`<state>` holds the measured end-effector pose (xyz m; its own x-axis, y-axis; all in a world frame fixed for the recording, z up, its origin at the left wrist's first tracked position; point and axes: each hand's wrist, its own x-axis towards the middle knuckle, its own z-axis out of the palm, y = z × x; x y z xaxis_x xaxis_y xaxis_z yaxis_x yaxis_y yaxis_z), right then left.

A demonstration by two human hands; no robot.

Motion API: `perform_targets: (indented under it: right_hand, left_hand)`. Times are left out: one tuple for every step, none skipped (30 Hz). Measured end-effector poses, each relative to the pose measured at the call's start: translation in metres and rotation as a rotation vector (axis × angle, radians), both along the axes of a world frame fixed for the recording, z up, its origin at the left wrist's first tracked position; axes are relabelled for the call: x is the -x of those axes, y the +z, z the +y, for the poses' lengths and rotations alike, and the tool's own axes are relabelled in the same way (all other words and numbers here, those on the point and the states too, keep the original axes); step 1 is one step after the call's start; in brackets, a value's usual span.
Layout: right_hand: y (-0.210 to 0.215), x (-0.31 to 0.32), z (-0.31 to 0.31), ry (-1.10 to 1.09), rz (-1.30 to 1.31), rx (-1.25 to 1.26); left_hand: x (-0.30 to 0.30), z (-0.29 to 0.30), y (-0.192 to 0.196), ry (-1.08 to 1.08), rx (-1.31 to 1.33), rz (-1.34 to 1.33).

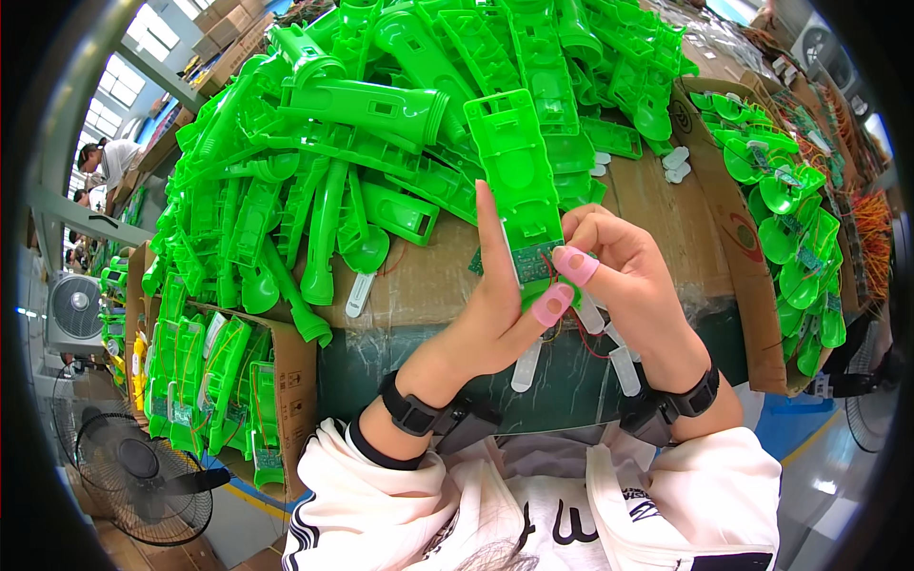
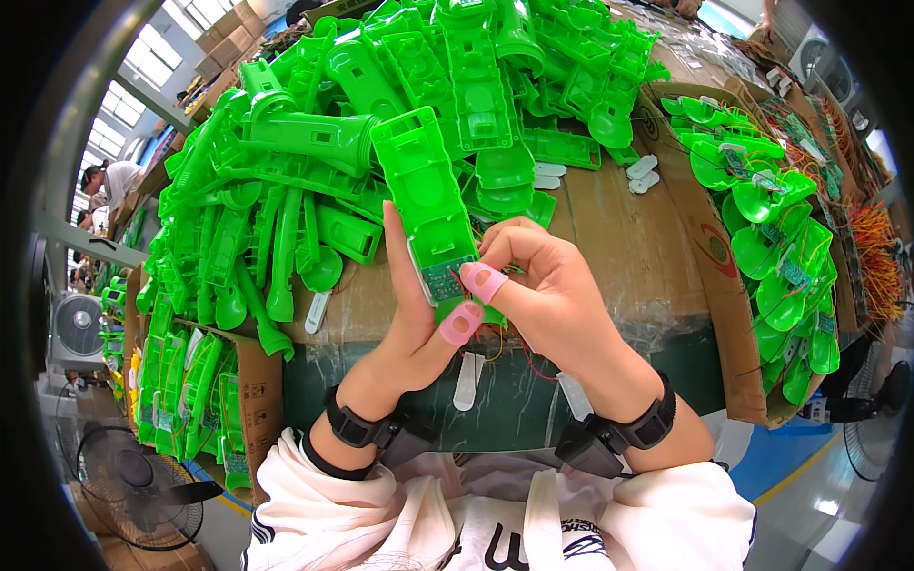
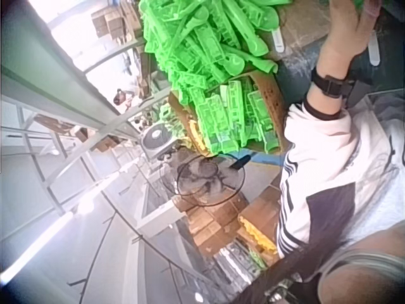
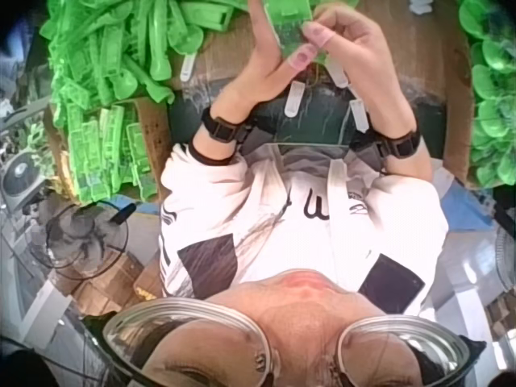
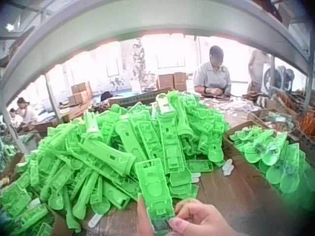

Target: Assembling green plastic shells with electronic circuit boards and wiring components.

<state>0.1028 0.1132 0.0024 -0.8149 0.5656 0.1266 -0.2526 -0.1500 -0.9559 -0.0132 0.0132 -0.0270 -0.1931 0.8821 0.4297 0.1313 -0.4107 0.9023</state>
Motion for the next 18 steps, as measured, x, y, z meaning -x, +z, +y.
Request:
perform_targets:
  right_hand:
    - [-0.0002, 0.0002, -0.0003, -0.001, -0.001, 0.0]
    - [-0.0004, 0.0005, -0.001, 0.015, -0.007, 0.045]
    - [-0.0003, 0.0, -0.0009, 0.031, -0.009, 0.09]
    - [-0.0003, -0.0011, -0.0003, 0.031, -0.008, 0.09]
    - [-0.0004, -0.0026, 0.0006, 0.03, -0.012, 0.06]
    - [-0.0007, -0.0025, 0.0008, 0.029, -0.017, 0.03]
    - [-0.0009, -0.0017, 0.001, 0.029, -0.017, 0.03]
    - [-0.0012, -0.0009, 0.0011, 0.024, -0.034, 0.02]
    - [-0.0012, -0.0009, 0.0011, 0.018, -0.051, 0.01]
    - [-0.0015, -0.0009, 0.0008, 0.017, -0.052, 0.009]
    - [-0.0021, -0.0008, 0.0003, 0.024, -0.024, 0.013]
    - [-0.0027, -0.0003, -0.0003, 0.034, 0.006, 0.018]
    - [-0.0034, -0.0003, -0.0006, 0.037, 0.006, 0.018]
    - [-0.0041, -0.0007, -0.0008, 0.029, -0.004, -0.009]
    - [-0.005, -0.0012, -0.0009, 0.018, -0.015, -0.036]
    - [-0.0062, -0.0011, -0.0008, 0.018, -0.015, -0.035]
    - [-0.0075, -0.001, -0.0005, 0.001, -0.018, -0.1]
    - [-0.0086, -0.0004, -0.0008, -0.015, -0.021, -0.164]
  left_hand:
    - [0.0008, -0.0002, -0.0005, -0.001, 0.0, -0.001]
    - [0.0023, -0.0006, -0.0011, 0.035, 0.007, 0.069]
    - [0.0028, -0.0004, -0.0008, 0.072, 0.015, 0.141]
    - [0.0028, 0.0001, -0.0002, 0.071, 0.014, 0.142]
    - [0.0027, 0.0006, 0.0005, 0.065, 0.006, 0.16]
    - [0.0037, 0.0006, 0.0009, 0.058, -0.002, 0.177]
    - [0.0047, 0.0007, 0.0016, 0.059, -0.002, 0.177]
    - [0.0056, 0.0009, 0.0026, 0.06, -0.024, 0.218]
    - [0.0056, 0.0011, 0.003, 0.061, -0.046, 0.258]
    - [0.0055, 0.0011, 0.0027, 0.06, -0.046, 0.257]
    - [0.0053, 0.001, 0.002, 0.05, -0.05, 0.205]
    - [0.0055, 0.0005, 0.0017, 0.044, -0.053, 0.154]
    - [0.0053, 0.0002, 0.0015, 0.046, -0.053, 0.155]
    - [0.0047, 0.0002, 0.0012, 0.052, -0.05, 0.127]
    - [0.0037, 0.0006, 0.0009, 0.055, -0.047, 0.098]
    - [0.0028, 0.0012, 0.0014, 0.055, -0.047, 0.098]
    - [0.0021, 0.0021, 0.0025, 0.084, -0.043, 0.076]
    - [0.0022, 0.002, 0.0028, 0.113, -0.039, 0.055]
